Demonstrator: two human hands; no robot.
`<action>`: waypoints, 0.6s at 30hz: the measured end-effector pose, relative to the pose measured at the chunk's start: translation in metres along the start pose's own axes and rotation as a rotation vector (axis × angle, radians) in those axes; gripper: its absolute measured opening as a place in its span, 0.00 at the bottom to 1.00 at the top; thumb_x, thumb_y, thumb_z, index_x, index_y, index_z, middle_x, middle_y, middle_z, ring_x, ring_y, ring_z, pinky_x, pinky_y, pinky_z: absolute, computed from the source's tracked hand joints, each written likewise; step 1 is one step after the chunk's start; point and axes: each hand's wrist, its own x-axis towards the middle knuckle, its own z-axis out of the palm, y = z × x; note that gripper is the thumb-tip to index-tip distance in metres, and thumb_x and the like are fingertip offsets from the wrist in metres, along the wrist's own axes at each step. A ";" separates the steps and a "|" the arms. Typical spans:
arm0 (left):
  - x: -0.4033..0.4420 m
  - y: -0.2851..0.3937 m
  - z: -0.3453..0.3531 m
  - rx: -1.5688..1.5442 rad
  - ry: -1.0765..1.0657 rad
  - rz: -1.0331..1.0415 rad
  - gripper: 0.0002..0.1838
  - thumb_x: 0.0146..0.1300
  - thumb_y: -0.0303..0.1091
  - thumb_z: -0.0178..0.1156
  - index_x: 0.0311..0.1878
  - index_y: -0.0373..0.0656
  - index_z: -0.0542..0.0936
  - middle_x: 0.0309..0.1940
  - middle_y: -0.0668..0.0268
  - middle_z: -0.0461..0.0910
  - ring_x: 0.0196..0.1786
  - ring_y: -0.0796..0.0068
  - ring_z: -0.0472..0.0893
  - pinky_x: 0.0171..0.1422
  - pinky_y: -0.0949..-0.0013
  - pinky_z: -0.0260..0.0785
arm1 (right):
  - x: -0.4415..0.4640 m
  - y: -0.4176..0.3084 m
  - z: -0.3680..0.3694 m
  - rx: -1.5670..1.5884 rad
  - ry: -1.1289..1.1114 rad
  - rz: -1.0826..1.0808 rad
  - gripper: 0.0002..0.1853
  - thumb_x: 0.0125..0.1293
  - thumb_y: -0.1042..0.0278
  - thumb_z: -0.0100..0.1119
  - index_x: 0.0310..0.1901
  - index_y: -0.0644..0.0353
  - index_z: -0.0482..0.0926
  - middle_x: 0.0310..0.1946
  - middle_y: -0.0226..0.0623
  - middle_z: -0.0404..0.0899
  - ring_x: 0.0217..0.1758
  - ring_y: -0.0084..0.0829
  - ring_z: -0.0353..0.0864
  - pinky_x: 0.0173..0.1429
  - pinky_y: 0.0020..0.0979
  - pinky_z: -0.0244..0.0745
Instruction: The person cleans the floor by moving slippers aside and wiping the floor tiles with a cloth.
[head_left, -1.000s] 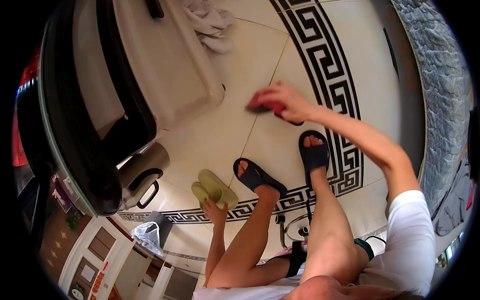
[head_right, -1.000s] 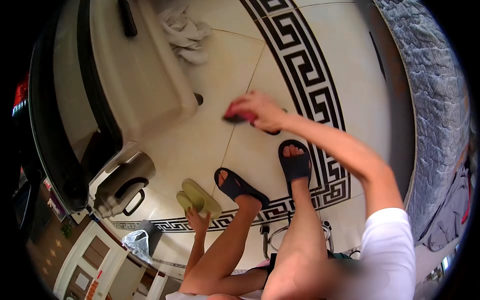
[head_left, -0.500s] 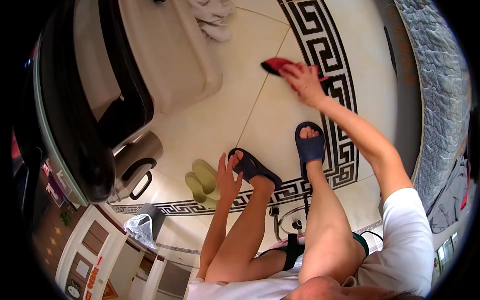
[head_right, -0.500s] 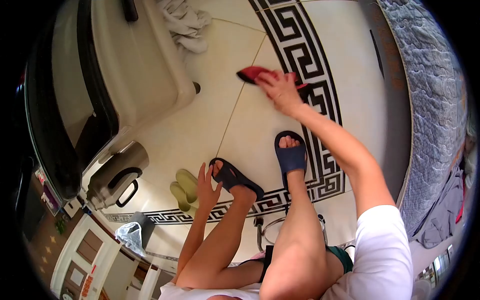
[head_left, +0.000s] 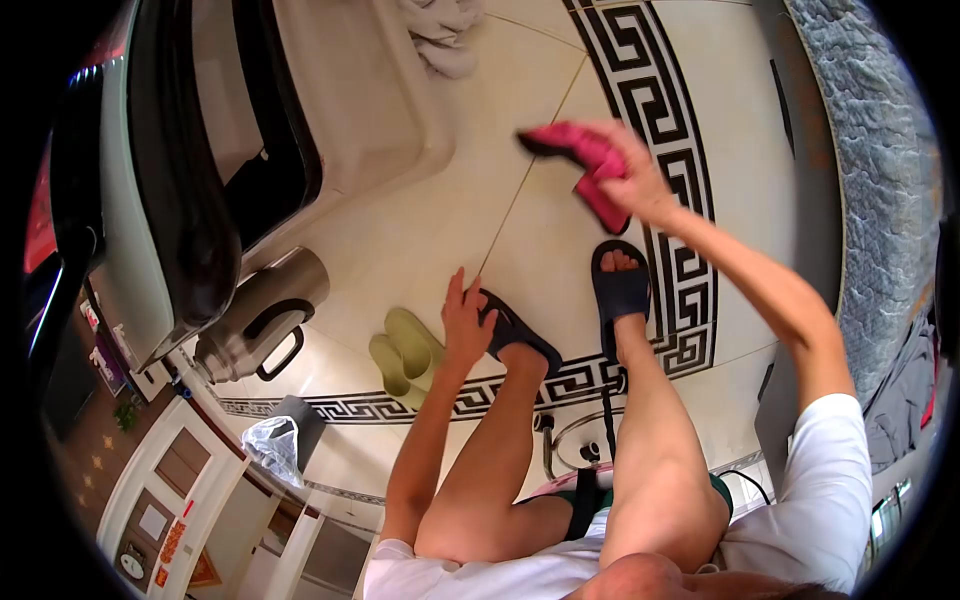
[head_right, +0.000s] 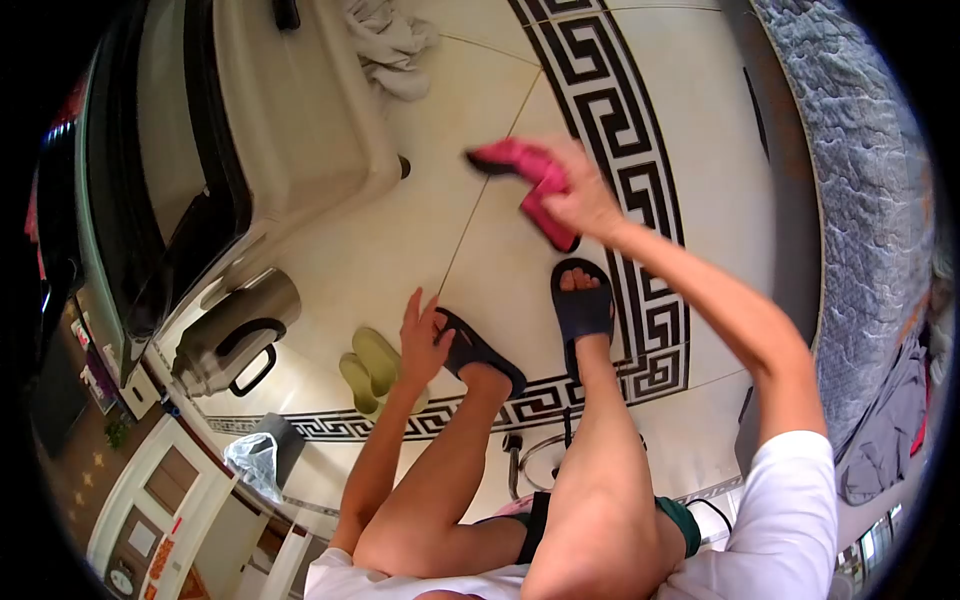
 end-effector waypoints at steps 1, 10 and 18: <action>0.008 -0.009 0.000 0.073 0.059 0.059 0.35 0.55 0.31 0.67 0.68 0.41 0.68 0.74 0.48 0.53 0.74 0.44 0.57 0.68 0.44 0.58 | 0.006 0.009 -0.021 -0.075 0.086 0.021 0.32 0.50 0.78 0.59 0.62 0.56 0.73 0.59 0.44 0.74 0.62 0.47 0.72 0.68 0.37 0.65; 0.109 0.075 -0.054 -0.055 0.045 0.336 0.35 0.58 0.26 0.62 0.70 0.36 0.63 0.75 0.44 0.49 0.76 0.41 0.51 0.75 0.46 0.50 | 0.054 0.105 -0.019 -0.852 0.097 0.196 0.40 0.49 0.67 0.66 0.68 0.49 0.66 0.71 0.30 0.63 0.64 0.47 0.65 0.66 0.46 0.64; 0.337 0.146 -0.082 0.156 0.502 -0.019 0.41 0.54 0.38 0.65 0.73 0.51 0.63 0.74 0.34 0.36 0.75 0.31 0.43 0.77 0.43 0.44 | 0.027 0.057 0.039 -0.622 -0.347 -0.216 0.30 0.51 0.73 0.65 0.60 0.49 0.74 0.66 0.29 0.67 0.66 0.45 0.65 0.65 0.49 0.63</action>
